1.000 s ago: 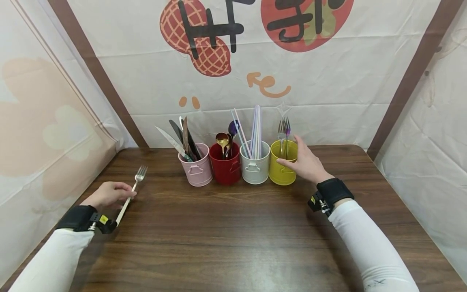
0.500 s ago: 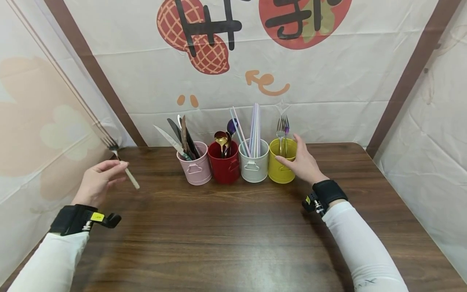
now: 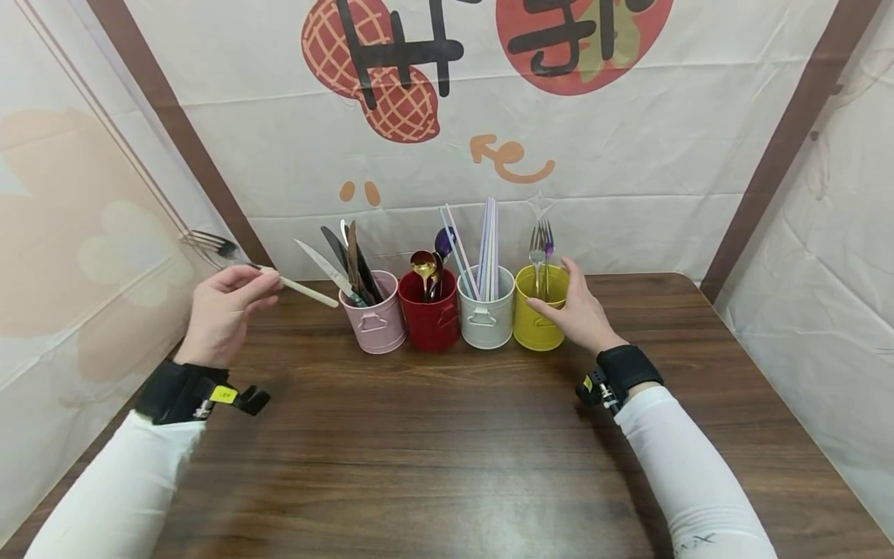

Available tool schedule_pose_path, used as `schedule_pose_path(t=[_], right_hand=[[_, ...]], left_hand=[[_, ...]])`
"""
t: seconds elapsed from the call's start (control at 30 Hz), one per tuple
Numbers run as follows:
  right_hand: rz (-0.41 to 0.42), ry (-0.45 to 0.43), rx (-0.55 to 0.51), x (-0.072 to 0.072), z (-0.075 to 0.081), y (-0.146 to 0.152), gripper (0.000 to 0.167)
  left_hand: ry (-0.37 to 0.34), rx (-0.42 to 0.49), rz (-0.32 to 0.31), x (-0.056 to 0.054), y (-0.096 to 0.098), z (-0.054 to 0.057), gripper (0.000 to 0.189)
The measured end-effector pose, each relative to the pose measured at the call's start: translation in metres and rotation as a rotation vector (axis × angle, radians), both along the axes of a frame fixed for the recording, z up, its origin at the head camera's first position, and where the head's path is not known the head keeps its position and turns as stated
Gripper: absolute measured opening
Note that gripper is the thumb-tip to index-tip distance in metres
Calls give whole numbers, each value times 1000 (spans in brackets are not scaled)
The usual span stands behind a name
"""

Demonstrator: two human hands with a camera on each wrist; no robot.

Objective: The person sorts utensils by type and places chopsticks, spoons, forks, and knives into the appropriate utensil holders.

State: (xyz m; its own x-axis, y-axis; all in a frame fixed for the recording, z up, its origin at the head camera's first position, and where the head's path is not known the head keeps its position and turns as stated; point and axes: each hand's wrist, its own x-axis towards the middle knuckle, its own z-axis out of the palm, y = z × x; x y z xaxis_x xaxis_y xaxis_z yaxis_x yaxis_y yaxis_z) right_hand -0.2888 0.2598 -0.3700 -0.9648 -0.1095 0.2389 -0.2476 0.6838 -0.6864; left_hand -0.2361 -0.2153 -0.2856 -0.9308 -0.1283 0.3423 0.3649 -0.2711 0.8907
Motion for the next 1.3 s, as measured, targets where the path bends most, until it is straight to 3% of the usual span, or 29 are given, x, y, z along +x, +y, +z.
schedule_pose_path(t=[0.27, 0.43, 0.57, 0.7, 1.03, 1.2, 1.3], right_hand=[[-9, -7, -20, 1, -1, 0, 97], [-5, -4, -20, 0, -1, 0, 97], [0, -7, -27, 0, -1, 2, 97], [0, -19, -42, 1, 0, 2, 99], [-4, -37, -61, 2, 1, 0, 99], [1, -47, -72, 2, 1, 0, 101], [1, -38, -68, 2, 0, -1, 100]], left_hand=[[15, -100, -2, -24, 65, 6, 20], [39, -212, -34, -38, 104, 17, 3], [63, -281, -55, -47, 135, 26, 14], [74, -303, -105, -53, 165, 29, 14], [75, -478, -211, -62, 224, 19, 15], [57, -583, -208, -66, 244, 7, 15], [43, -637, -175, -69, 251, -2, 14]])
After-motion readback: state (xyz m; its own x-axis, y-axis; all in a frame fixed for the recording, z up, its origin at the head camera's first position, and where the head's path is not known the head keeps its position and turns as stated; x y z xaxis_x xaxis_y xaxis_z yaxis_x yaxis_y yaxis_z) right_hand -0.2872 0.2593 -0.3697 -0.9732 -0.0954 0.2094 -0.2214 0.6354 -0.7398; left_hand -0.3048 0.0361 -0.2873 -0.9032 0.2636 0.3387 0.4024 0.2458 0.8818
